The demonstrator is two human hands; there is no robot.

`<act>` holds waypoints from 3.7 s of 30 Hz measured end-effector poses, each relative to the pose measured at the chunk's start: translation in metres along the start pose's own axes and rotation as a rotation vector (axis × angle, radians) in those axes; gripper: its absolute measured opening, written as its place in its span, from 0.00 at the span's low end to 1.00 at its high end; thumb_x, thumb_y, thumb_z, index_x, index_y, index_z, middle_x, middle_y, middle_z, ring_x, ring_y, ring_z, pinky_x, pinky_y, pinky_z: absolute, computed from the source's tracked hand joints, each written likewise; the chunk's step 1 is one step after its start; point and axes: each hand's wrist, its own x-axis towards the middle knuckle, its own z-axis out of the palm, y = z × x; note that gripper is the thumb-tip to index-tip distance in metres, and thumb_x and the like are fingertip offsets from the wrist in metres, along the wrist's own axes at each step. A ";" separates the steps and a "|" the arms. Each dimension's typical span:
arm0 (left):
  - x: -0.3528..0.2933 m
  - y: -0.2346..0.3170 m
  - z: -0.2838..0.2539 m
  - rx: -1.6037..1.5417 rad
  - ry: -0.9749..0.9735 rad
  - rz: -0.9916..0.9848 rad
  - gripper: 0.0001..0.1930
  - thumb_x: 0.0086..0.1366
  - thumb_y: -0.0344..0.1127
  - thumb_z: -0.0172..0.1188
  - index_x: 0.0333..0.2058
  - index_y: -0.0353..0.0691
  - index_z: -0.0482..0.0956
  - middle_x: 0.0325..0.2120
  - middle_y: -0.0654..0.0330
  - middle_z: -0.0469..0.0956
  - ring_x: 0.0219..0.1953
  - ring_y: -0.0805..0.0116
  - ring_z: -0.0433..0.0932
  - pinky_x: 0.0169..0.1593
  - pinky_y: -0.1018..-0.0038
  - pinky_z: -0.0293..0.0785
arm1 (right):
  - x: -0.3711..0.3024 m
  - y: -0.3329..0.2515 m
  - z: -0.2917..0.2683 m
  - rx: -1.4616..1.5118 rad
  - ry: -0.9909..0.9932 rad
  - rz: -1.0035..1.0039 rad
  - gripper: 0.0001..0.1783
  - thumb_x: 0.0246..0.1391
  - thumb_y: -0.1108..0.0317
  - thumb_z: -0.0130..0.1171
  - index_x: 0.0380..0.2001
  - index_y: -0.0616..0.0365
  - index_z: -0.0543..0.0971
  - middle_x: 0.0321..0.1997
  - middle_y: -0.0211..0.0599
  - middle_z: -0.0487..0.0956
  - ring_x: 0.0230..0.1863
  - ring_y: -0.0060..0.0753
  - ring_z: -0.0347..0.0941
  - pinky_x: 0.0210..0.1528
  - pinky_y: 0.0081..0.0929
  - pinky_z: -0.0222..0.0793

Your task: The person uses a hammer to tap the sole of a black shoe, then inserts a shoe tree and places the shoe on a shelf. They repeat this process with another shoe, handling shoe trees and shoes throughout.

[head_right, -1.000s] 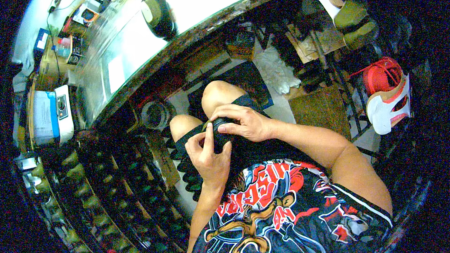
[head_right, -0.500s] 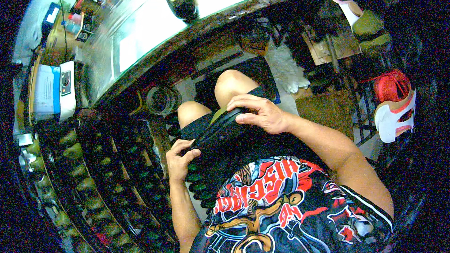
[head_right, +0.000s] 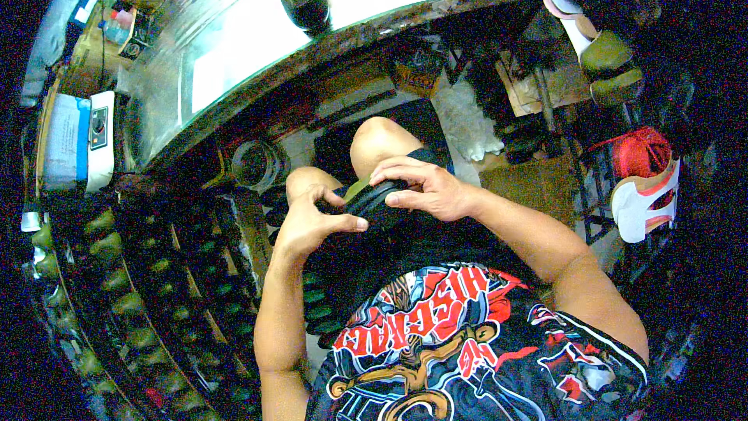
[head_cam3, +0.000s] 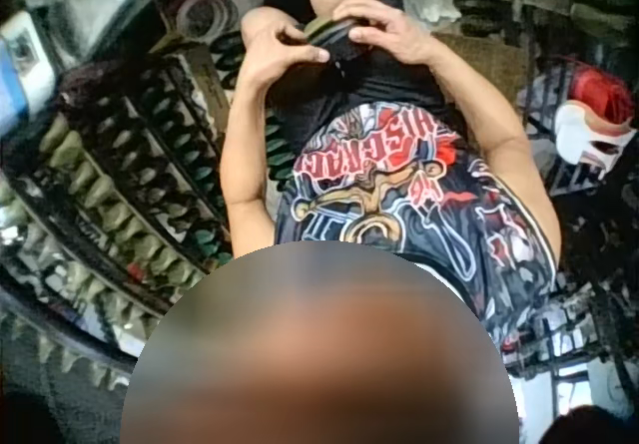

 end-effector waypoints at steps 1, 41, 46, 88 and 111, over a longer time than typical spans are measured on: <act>0.006 0.002 0.002 0.080 -0.019 0.005 0.31 0.40 0.47 0.90 0.39 0.34 0.86 0.37 0.56 0.85 0.41 0.65 0.83 0.48 0.70 0.79 | 0.000 0.001 0.001 0.028 0.002 0.023 0.21 0.72 0.65 0.65 0.64 0.57 0.80 0.68 0.35 0.75 0.63 0.27 0.74 0.55 0.26 0.78; -0.015 -0.075 0.063 -0.317 0.640 0.570 0.21 0.65 0.31 0.77 0.55 0.36 0.82 0.58 0.49 0.82 0.62 0.56 0.80 0.70 0.61 0.71 | 0.052 -0.010 0.062 -0.937 0.160 -0.480 0.26 0.49 0.59 0.75 0.51 0.53 0.82 0.46 0.36 0.83 0.54 0.42 0.84 0.80 0.79 0.49; -0.012 -0.070 0.063 -0.386 0.683 0.547 0.18 0.63 0.28 0.76 0.50 0.34 0.84 0.56 0.48 0.84 0.61 0.56 0.81 0.70 0.61 0.71 | 0.055 -0.026 0.047 -1.011 0.074 -0.530 0.40 0.42 0.54 0.81 0.60 0.49 0.80 0.52 0.36 0.81 0.61 0.40 0.81 0.80 0.75 0.50; -0.008 -0.005 0.042 0.357 0.457 0.514 0.22 0.71 0.42 0.71 0.58 0.35 0.87 0.54 0.46 0.88 0.52 0.49 0.89 0.59 0.61 0.82 | 0.080 -0.021 -0.012 -0.457 0.136 0.177 0.40 0.28 0.64 0.87 0.49 0.55 0.79 0.45 0.37 0.87 0.56 0.50 0.80 0.60 0.46 0.73; 0.027 0.017 0.046 0.387 0.229 0.761 0.20 0.74 0.38 0.68 0.58 0.31 0.83 0.50 0.43 0.87 0.48 0.44 0.88 0.52 0.60 0.84 | 0.033 0.004 -0.033 -0.471 0.385 -0.136 0.19 0.48 0.55 0.82 0.40 0.55 0.94 0.41 0.39 0.92 0.41 0.41 0.87 0.46 0.36 0.80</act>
